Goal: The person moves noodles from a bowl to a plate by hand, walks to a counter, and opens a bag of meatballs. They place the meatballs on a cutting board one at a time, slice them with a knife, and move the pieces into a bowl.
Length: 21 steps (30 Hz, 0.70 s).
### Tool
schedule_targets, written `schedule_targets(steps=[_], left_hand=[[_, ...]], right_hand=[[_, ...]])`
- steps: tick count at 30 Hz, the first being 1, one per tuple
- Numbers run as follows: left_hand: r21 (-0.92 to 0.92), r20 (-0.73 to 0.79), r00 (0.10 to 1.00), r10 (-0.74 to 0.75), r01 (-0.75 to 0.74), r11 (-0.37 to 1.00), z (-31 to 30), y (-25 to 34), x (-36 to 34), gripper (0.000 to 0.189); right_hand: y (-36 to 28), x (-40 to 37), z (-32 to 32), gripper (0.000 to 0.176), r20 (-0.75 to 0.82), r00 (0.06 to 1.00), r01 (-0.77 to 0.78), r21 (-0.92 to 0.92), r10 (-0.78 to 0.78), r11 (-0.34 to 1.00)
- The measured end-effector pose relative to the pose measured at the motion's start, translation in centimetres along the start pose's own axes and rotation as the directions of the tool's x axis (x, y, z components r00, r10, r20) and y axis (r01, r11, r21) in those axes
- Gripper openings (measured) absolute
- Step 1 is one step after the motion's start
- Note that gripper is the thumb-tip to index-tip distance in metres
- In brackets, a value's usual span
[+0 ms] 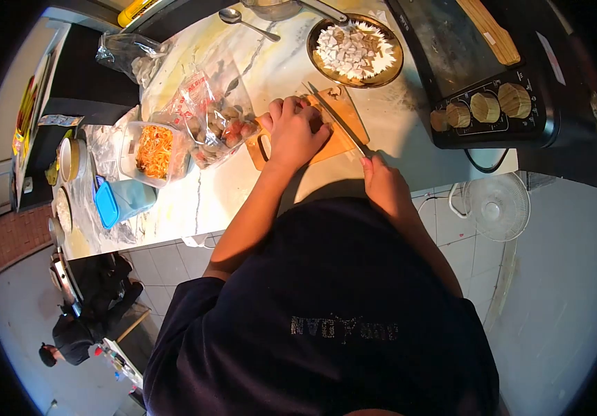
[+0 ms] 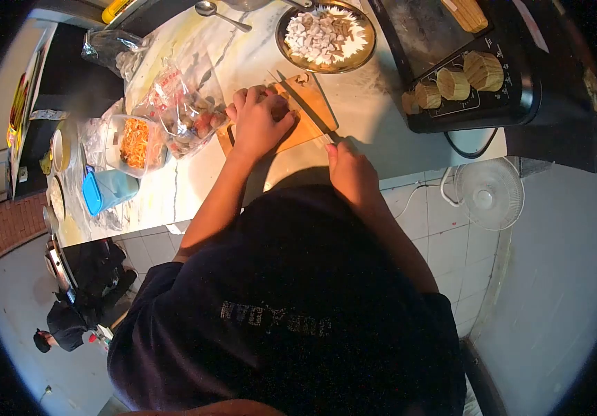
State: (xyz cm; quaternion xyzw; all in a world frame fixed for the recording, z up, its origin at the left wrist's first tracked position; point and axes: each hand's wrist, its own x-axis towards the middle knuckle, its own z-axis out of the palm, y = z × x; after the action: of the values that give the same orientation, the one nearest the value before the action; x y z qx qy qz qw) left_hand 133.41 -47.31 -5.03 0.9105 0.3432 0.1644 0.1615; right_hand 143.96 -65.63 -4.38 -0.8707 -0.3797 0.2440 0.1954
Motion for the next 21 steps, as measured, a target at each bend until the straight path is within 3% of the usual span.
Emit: schedule_targets(steps=[21], left_hand=[[0.029,-0.036,0.999,0.033,-0.032,0.999,0.3,-0.2,-0.28,0.031]], right_hand=[[-0.71,-1.0,-0.1,0.036,-0.041,0.999,0.006,0.046,-0.004,0.999]])
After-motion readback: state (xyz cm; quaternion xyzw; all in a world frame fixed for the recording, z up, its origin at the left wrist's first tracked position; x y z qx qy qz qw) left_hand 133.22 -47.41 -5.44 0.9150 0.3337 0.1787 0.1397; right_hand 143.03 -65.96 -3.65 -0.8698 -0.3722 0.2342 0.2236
